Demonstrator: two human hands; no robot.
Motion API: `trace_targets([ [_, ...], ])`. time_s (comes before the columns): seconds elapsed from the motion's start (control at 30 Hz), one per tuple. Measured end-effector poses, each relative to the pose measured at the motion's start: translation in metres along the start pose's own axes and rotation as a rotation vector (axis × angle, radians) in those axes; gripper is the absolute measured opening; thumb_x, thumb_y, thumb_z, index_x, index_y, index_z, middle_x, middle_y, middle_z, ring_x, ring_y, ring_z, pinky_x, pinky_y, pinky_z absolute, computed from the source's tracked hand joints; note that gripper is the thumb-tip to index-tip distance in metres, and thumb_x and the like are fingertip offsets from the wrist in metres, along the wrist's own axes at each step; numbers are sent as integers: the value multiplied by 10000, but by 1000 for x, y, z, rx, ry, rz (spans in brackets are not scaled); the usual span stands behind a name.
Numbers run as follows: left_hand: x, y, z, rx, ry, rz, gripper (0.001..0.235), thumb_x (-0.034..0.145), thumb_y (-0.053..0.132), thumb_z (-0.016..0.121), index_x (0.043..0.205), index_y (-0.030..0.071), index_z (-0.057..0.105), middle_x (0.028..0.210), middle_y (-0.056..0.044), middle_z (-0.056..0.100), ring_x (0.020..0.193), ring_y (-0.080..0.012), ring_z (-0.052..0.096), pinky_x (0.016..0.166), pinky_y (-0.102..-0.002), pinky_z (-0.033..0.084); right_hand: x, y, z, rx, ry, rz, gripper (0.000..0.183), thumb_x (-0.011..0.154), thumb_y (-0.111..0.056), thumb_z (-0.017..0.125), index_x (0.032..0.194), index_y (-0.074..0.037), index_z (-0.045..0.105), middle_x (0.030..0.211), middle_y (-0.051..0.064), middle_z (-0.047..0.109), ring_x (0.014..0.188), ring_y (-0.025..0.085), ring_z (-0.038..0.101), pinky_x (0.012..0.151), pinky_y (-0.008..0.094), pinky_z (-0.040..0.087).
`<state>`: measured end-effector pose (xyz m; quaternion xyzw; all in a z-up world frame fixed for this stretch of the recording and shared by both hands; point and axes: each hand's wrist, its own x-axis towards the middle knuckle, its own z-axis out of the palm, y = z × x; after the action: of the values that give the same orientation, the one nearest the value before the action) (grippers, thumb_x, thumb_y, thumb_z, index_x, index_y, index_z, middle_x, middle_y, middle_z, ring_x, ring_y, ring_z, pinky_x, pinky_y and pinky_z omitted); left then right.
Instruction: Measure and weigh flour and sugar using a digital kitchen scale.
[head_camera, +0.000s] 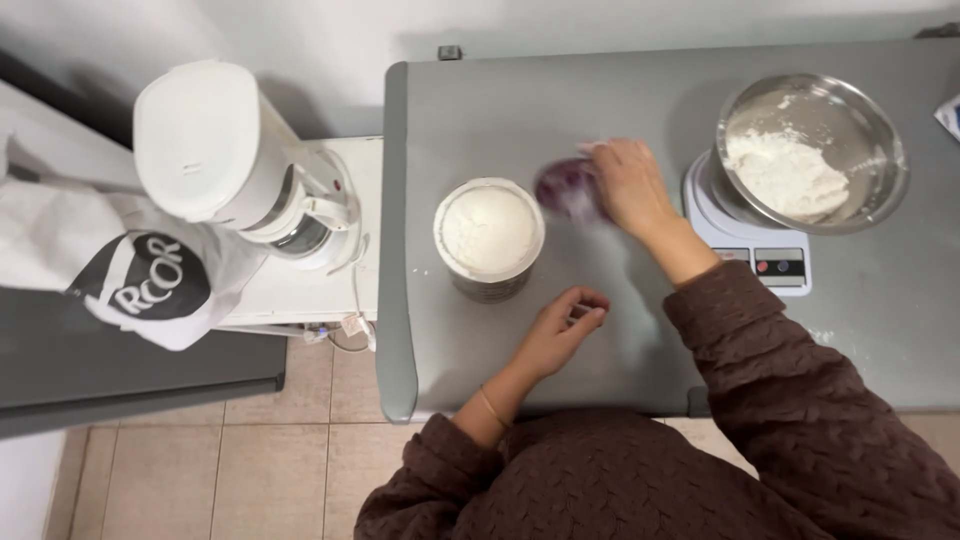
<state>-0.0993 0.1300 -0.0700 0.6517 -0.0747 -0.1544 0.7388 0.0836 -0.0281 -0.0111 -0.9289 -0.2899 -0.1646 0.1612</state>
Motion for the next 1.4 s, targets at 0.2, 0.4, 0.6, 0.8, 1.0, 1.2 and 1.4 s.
trace_targets([
  [0.2,-33,2,-57,0,3,-192,275,1024,281,573,1151,50,652,1054,-21,697,869,-130,659,732,-292,513,24,-84,-6,72,317,-399,199,1010,-61,652,1194,-81,726,1116,36,695,1047,201,642,928,405,470],
  [0.4,-64,-25,-128,259,376,-275,287,1036,276,561,1094,27,693,931,-98,741,768,-176,663,732,-320,546,-18,-122,-12,169,298,-545,236,937,-94,685,1162,-99,755,1159,11,697,1147,192,653,1056,468,483],
  [0.6,-28,84,-142,232,715,242,401,1026,264,557,1378,74,569,1338,-123,643,1231,-242,615,1009,-353,498,-48,-106,6,187,319,-520,212,923,-74,720,1128,-115,754,1173,12,696,1150,199,646,1064,506,495],
  [0.8,9,87,-137,542,705,247,382,1030,255,557,1362,90,650,1331,-138,680,1272,-335,572,1115,-411,409,-52,-95,-1,190,202,-503,249,896,-184,776,1139,-143,743,1189,-8,694,1168,194,642,1085,501,465],
  [1.0,13,82,-128,547,738,328,368,1066,203,477,1385,77,612,1368,-146,662,1277,-333,585,1129,-416,415,15,-124,-30,253,-90,-330,972,787,-601,758,1486,4,458,1552,227,440,1435,430,383,1180,551,270],
  [1.2,17,78,-139,529,708,283,357,1049,175,490,1358,53,622,1334,-159,673,1236,-340,609,1097,-408,445,34,-129,-10,75,-285,-350,1274,676,-839,653,1510,71,337,1568,310,320,1463,478,270,1188,602,180],
  [1.4,25,72,-157,162,483,253,385,1065,164,464,1392,12,598,1365,-171,678,1291,-250,616,1142,-358,445,47,-136,-19,115,-350,-300,1276,589,-842,690,1471,36,409,1516,265,403,1422,460,344,1181,594,240],
])
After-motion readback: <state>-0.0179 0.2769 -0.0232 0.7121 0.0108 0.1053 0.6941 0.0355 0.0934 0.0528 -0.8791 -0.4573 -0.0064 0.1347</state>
